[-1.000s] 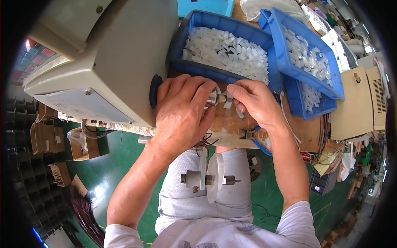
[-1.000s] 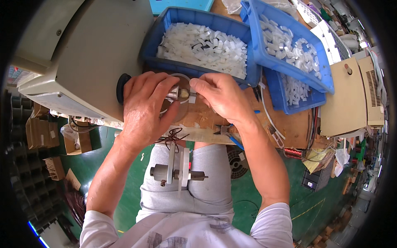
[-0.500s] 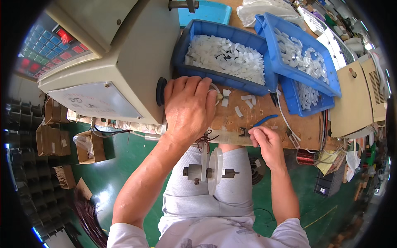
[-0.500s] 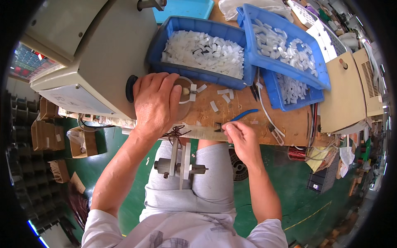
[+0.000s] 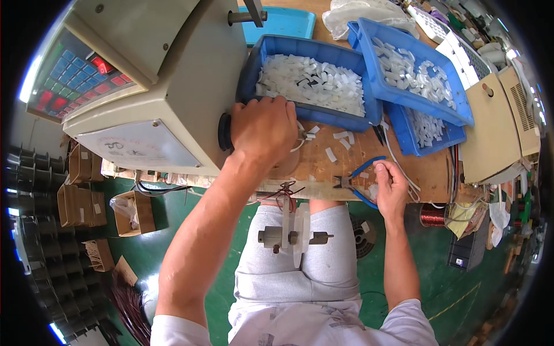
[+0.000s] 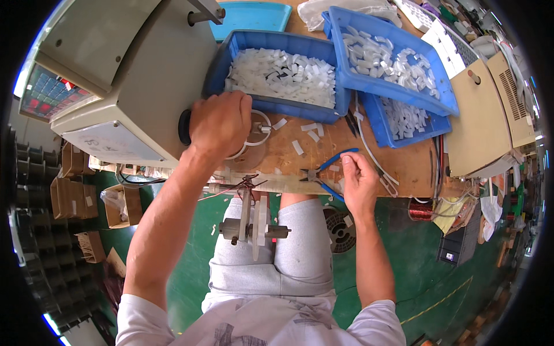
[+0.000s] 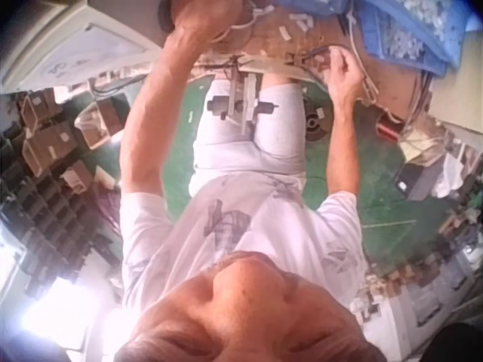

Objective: The person assembles small plastic components and wire at a workstation using pliers and a machine.

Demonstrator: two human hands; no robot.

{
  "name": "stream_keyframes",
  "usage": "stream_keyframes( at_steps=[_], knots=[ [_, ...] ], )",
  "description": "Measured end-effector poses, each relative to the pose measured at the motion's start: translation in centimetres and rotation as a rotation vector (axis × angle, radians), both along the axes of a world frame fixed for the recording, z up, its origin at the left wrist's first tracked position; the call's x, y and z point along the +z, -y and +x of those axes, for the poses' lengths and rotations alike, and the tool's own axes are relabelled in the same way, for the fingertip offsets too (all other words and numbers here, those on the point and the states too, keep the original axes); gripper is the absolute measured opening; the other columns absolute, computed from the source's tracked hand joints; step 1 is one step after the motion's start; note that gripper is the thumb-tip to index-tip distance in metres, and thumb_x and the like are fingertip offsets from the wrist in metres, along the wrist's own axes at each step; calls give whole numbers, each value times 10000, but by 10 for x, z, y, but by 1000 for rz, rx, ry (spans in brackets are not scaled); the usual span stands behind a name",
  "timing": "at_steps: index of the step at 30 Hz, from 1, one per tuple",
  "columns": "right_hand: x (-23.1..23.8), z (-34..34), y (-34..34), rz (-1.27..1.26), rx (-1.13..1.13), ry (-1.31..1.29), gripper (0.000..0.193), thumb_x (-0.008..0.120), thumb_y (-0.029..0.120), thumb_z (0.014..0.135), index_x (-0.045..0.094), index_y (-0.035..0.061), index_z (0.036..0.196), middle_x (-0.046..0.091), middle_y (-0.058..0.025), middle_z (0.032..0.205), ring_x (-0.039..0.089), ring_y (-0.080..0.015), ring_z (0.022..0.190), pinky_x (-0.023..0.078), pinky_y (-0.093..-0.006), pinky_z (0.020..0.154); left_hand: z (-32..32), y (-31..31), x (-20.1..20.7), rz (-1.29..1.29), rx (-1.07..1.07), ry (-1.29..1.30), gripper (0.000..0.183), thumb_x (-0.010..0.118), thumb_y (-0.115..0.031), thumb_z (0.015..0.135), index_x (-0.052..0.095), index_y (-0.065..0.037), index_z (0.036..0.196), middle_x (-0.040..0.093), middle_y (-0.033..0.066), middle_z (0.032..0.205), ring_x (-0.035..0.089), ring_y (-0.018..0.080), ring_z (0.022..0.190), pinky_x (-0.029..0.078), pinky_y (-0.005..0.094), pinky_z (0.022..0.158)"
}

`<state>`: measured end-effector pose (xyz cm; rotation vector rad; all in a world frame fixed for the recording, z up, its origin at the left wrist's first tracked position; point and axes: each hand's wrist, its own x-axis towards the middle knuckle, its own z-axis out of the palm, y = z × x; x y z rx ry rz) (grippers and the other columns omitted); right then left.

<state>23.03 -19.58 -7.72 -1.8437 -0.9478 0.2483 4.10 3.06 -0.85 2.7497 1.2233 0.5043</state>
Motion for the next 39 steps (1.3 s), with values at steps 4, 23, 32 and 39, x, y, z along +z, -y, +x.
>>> stream_keyframes(
  at_steps=[4,23,32,39],
  knots=[
    [-22,24,9,-2,-57,-25,199,629,174,1027,705,-6,1063,665,-36,889,591,-93,749,476,-254,682,13,-18,4,-16,6,-66,329,465,-271,1014,701,-53,944,719,168,980,659,390,940,467,549,852],
    [-49,35,9,102,-162,-21,190,600,130,1023,707,-27,1019,666,-50,867,622,-119,708,490,-276,665,54,-75,-6,-109,119,-111,315,513,-300,976,739,-80,989,752,153,999,704,366,960,465,535,931],
    [-51,32,6,89,-174,-26,195,598,128,1022,707,-34,1007,667,-41,829,626,-113,712,493,-270,665,63,-82,6,-39,155,187,291,560,-297,961,731,-63,985,750,159,973,715,370,904,511,501,871],
    [-49,32,7,88,-156,41,187,593,123,1018,705,-26,1002,671,-58,833,627,-127,706,494,-290,669,-21,10,15,39,-100,627,228,654,-164,938,696,-3,1093,696,170,1082,650,358,1041,479,443,952]
  ],
)
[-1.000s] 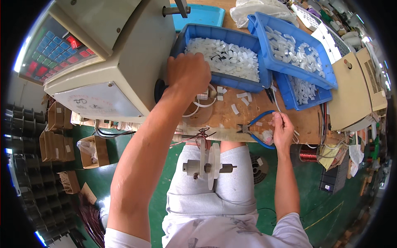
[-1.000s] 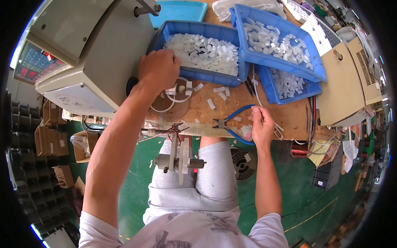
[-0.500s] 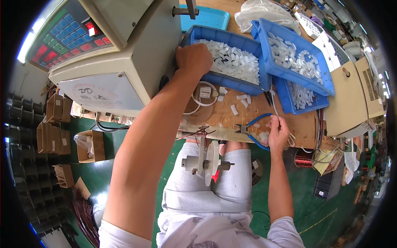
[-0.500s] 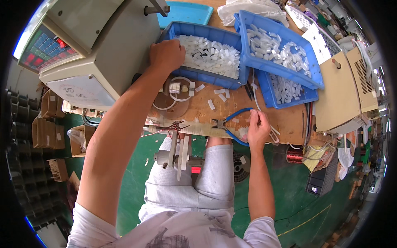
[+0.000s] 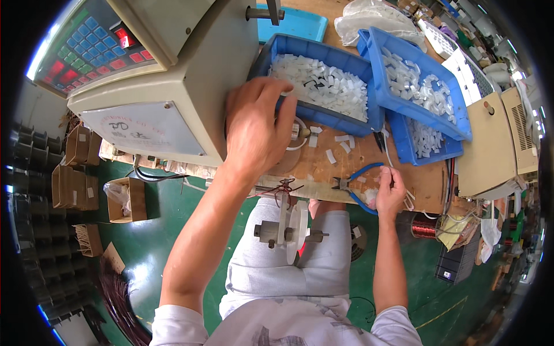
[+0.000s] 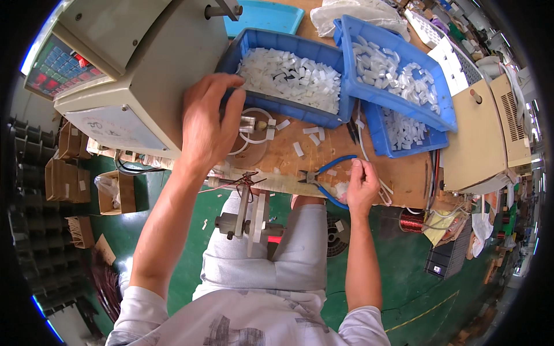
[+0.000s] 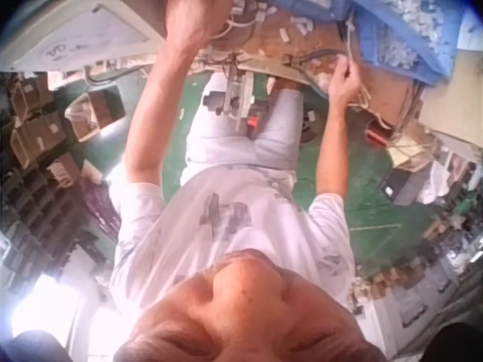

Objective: The person assembles small plastic components and wire at a workstation using pliers and a machine.

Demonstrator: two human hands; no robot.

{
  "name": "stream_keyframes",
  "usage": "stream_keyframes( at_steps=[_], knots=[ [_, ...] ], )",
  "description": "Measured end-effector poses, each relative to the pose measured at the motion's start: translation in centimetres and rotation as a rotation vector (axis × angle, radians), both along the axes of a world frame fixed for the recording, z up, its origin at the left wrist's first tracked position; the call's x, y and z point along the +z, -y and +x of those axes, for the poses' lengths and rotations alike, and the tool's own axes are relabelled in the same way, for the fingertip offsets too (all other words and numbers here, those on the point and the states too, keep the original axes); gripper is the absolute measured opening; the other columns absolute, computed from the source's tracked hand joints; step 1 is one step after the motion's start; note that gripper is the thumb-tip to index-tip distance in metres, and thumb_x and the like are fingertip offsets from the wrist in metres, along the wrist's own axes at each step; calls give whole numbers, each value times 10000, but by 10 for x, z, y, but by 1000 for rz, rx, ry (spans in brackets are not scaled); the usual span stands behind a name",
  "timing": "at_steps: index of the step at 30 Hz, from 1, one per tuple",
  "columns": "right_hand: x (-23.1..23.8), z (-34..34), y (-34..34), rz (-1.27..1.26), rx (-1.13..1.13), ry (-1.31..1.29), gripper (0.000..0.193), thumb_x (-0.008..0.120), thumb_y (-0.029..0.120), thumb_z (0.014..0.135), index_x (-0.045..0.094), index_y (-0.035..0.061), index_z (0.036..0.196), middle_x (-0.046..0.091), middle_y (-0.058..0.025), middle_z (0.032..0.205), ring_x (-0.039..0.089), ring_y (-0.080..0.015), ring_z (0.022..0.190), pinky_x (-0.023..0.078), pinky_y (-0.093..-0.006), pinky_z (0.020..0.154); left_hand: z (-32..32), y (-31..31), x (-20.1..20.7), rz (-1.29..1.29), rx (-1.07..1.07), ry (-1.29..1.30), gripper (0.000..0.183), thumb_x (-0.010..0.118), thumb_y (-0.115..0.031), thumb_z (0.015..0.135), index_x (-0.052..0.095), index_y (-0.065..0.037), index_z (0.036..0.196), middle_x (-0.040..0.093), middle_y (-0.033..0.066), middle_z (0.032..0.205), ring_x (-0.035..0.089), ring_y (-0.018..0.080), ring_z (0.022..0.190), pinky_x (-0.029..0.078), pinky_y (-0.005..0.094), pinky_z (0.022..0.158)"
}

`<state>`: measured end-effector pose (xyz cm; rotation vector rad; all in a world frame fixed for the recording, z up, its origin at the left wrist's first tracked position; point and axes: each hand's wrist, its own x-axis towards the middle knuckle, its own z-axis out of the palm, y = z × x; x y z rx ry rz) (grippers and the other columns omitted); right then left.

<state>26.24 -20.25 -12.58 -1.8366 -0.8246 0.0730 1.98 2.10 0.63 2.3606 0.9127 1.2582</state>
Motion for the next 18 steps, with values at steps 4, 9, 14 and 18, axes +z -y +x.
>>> stream_keyframes(
  at_steps=[4,9,14,18],
  knots=[
    [3,-1,0,-6,18,20,177,598,116,1014,704,-26,1004,669,-63,833,621,-132,709,490,-289,673,-17,11,-7,22,-57,-83,399,720,-247,908,645,-34,1237,610,179,1303,542,372,1237,395,463,1081],
    [-1,-1,-2,4,10,40,169,608,118,1011,706,-20,1014,669,-64,836,615,-141,709,489,-295,675,-23,16,-12,2,-121,-304,825,844,-494,745,554,-79,1396,489,171,1484,416,390,1392,317,521,1171],
    [3,-1,0,-55,15,35,162,616,122,1007,708,-12,1015,679,-76,856,632,-167,724,498,-315,685,-22,16,-9,-44,-96,-410,1149,905,-625,553,464,-151,1502,358,164,1597,274,415,1496,255,548,1224],
    [2,-2,0,-52,11,70,154,619,117,1001,708,-9,1012,688,-92,875,647,-190,750,503,-324,699,-23,17,-7,-73,-106,-394,1190,911,-633,523,452,-152,1510,338,166,1609,270,421,1496,254,559,1223]
  ],
)
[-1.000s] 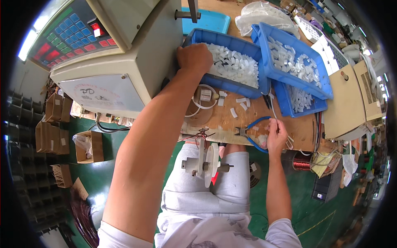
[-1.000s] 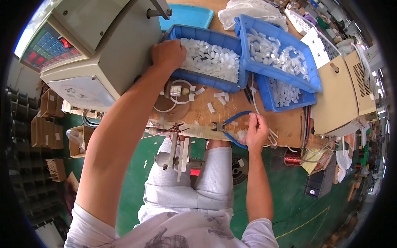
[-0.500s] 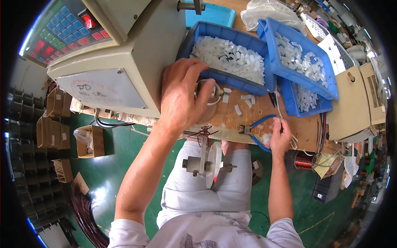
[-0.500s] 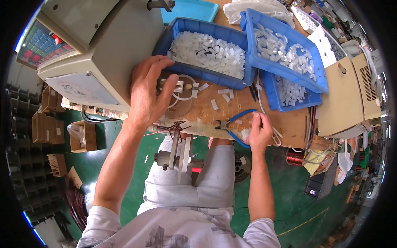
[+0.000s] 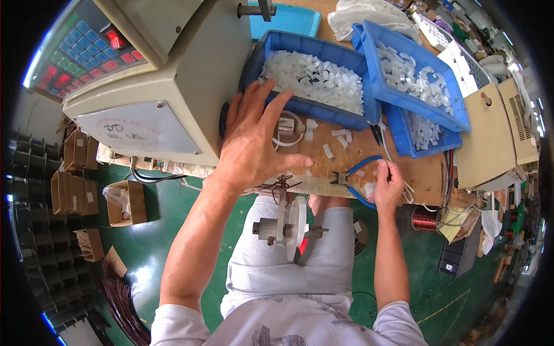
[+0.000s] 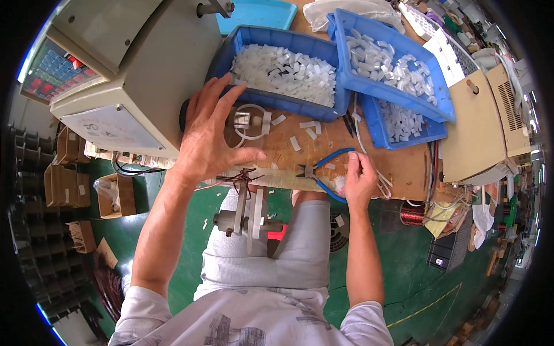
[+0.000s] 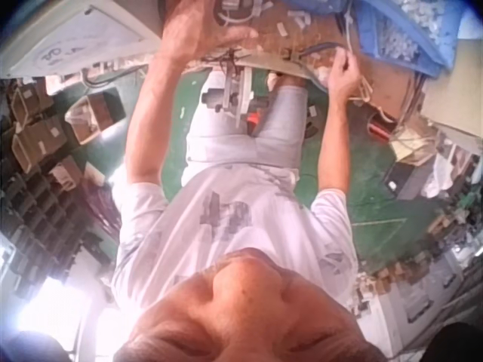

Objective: The person assembles small plastic components and wire at a workstation using pliers and a machine.

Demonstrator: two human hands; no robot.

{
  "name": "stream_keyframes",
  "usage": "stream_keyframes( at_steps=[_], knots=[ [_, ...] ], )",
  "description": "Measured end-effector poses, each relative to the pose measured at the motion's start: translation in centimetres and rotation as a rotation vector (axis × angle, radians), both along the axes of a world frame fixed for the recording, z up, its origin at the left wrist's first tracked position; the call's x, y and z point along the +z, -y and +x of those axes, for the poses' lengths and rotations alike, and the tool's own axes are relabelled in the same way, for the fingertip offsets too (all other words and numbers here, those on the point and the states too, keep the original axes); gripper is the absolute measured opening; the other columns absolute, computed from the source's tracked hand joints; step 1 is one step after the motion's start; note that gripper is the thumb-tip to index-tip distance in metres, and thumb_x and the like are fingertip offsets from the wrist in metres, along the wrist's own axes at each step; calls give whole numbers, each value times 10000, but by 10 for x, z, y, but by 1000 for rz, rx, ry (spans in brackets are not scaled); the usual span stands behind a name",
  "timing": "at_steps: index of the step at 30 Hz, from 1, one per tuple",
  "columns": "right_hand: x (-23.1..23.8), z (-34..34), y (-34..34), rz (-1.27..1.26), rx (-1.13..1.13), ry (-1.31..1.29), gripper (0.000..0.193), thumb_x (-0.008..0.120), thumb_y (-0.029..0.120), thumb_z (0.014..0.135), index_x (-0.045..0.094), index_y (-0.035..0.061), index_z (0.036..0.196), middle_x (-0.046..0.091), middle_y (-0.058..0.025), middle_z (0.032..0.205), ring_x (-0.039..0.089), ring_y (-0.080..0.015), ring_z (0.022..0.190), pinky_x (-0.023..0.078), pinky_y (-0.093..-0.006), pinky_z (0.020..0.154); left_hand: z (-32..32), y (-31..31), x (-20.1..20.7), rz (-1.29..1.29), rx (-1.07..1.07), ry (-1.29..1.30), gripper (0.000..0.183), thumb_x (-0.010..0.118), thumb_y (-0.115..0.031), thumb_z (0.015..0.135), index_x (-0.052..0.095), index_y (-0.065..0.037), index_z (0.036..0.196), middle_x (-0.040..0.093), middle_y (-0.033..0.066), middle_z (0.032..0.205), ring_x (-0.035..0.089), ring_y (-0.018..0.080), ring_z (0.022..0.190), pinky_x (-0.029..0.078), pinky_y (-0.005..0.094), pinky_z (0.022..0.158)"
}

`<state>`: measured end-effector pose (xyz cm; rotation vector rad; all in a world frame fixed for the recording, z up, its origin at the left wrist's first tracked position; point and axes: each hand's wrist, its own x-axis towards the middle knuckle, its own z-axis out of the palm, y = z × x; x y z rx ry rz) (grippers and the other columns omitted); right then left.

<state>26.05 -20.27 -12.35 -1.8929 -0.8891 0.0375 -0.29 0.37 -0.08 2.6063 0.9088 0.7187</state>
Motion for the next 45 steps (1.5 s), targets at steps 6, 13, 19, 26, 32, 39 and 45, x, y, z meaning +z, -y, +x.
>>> stream_keyframes(
  at_steps=[6,13,19,26,32,39,45],
  knots=[
    [-1,0,1,-3,12,15,145,615,103,997,701,-14,1001,677,-93,877,640,-193,761,497,-327,696,-2,-1,1,-37,-12,-10,1214,925,-615,503,442,-156,1517,314,176,1620,258,437,1497,252,566,1223],
    [6,-4,-3,4,13,23,140,615,99,997,700,-13,997,653,-85,847,622,-192,736,481,-322,670,-1,-1,2,-27,-24,-18,1226,939,-589,481,448,-149,1515,331,159,1617,273,415,1498,247,556,1226],
    [3,-2,-2,-7,8,56,145,619,108,1000,702,-10,1001,689,-104,892,648,-219,763,502,-337,700,0,-1,2,-21,-18,-25,1237,936,-600,472,449,-148,1515,337,160,1613,274,395,1508,220,552,1239],
    [4,-3,-2,-21,1,72,148,619,112,999,706,-9,996,696,-108,902,653,-225,772,504,-339,702,-1,0,2,-24,-21,-28,1251,927,-625,466,446,-146,1517,336,168,1612,273,386,1513,200,550,1249],
    [2,-1,-2,-30,11,78,148,615,110,1000,705,-7,1002,690,-108,898,652,-228,773,504,-346,697,-1,-1,0,-23,-24,-24,1262,931,-622,454,446,-147,1518,339,168,1611,279,379,1513,190,551,1254],
    [2,-2,-3,-30,17,97,140,611,104,998,700,-4,1001,690,-107,905,654,-233,782,505,-348,699,-1,-1,0,-15,-24,-28,1263,932,-617,445,450,-151,1516,345,161,1609,283,374,1513,191,549,1254],
    [2,-2,-3,-33,14,94,139,609,104,999,700,-1,1008,685,-102,900,648,-230,774,499,-347,691,0,-2,0,-14,-29,-18,1251,933,-611,449,457,-150,1511,351,160,1606,287,375,1511,193,550,1251]
  ],
)
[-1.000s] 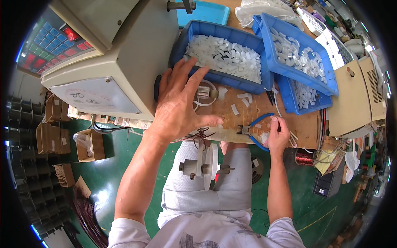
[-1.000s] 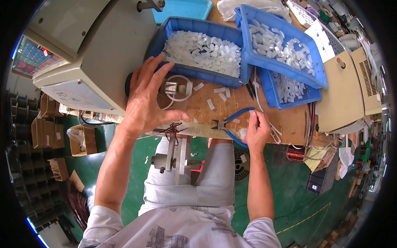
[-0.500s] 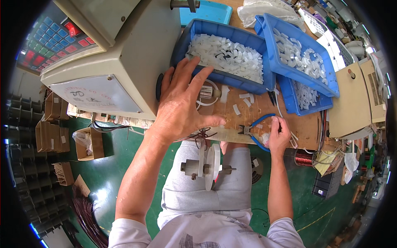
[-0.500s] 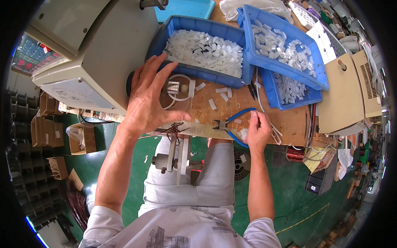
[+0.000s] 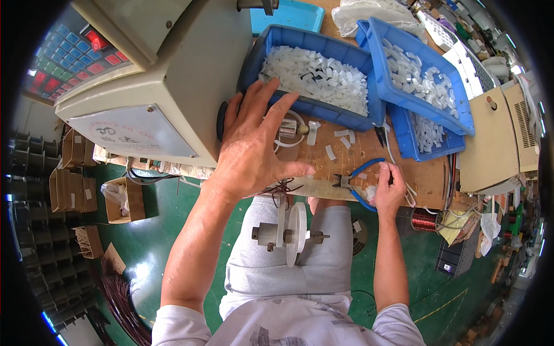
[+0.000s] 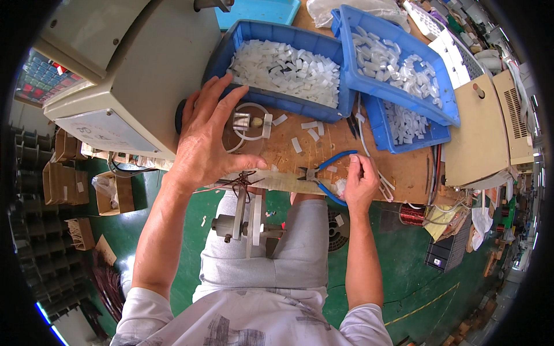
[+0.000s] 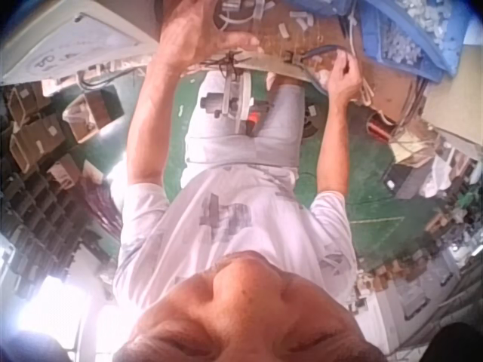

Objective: The person assembles small plastic components and wire at a workstation using pliers and a machine.

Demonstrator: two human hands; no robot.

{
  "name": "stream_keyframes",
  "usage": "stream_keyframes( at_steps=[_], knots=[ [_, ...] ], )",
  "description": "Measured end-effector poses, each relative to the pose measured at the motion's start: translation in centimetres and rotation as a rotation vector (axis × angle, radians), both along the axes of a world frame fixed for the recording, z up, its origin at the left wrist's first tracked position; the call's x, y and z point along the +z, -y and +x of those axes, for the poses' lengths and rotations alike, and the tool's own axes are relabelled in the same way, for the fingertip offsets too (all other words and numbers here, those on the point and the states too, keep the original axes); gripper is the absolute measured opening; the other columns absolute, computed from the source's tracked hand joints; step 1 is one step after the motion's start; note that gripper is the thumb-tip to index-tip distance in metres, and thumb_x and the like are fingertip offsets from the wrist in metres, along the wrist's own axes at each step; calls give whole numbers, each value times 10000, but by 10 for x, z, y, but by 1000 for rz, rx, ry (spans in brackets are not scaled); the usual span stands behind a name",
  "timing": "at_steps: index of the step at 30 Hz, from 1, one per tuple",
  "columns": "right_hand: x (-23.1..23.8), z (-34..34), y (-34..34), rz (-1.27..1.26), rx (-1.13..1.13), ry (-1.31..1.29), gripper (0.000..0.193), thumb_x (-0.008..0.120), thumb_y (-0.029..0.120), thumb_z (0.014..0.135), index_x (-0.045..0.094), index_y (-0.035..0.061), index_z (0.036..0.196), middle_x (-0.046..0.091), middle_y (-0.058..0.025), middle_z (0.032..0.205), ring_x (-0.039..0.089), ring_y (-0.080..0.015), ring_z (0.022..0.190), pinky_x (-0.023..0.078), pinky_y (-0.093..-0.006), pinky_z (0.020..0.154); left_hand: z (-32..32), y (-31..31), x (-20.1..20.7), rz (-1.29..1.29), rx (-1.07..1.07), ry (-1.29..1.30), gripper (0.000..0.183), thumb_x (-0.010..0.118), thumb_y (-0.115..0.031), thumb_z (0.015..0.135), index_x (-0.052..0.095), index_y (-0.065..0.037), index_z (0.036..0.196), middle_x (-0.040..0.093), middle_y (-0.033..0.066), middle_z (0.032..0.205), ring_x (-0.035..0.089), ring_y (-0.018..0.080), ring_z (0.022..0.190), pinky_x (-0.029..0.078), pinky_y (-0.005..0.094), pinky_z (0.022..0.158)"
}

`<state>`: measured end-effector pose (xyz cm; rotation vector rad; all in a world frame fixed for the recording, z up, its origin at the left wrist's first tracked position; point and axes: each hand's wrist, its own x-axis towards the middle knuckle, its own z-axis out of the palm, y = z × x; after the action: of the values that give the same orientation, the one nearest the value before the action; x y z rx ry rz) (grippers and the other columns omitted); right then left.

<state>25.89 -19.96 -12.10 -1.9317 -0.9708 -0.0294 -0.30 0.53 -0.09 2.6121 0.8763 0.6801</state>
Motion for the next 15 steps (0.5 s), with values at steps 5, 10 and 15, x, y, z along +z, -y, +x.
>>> stream_keyframes(
  at_steps=[5,10,15],
  knots=[
    [3,-3,-2,24,1,6,139,610,104,1001,699,-2,1010,672,-94,883,624,-212,743,484,-335,672,-1,0,2,8,3,-16,1237,931,-611,469,455,-138,1508,360,164,1598,295,377,1506,199,553,1244],
    [4,-5,-1,13,7,24,138,614,109,1002,698,0,1002,662,-92,865,611,-203,720,473,-328,657,-1,1,1,2,-2,1,1236,931,-607,467,455,-142,1509,364,169,1594,302,374,1502,198,550,1245],
    [4,-3,-1,26,5,57,135,618,111,999,700,3,1001,659,-96,863,618,-215,724,475,-331,659,0,1,3,0,0,-14,1238,931,-610,466,456,-140,1508,359,170,1599,302,370,1504,195,547,1248]
  ],
)
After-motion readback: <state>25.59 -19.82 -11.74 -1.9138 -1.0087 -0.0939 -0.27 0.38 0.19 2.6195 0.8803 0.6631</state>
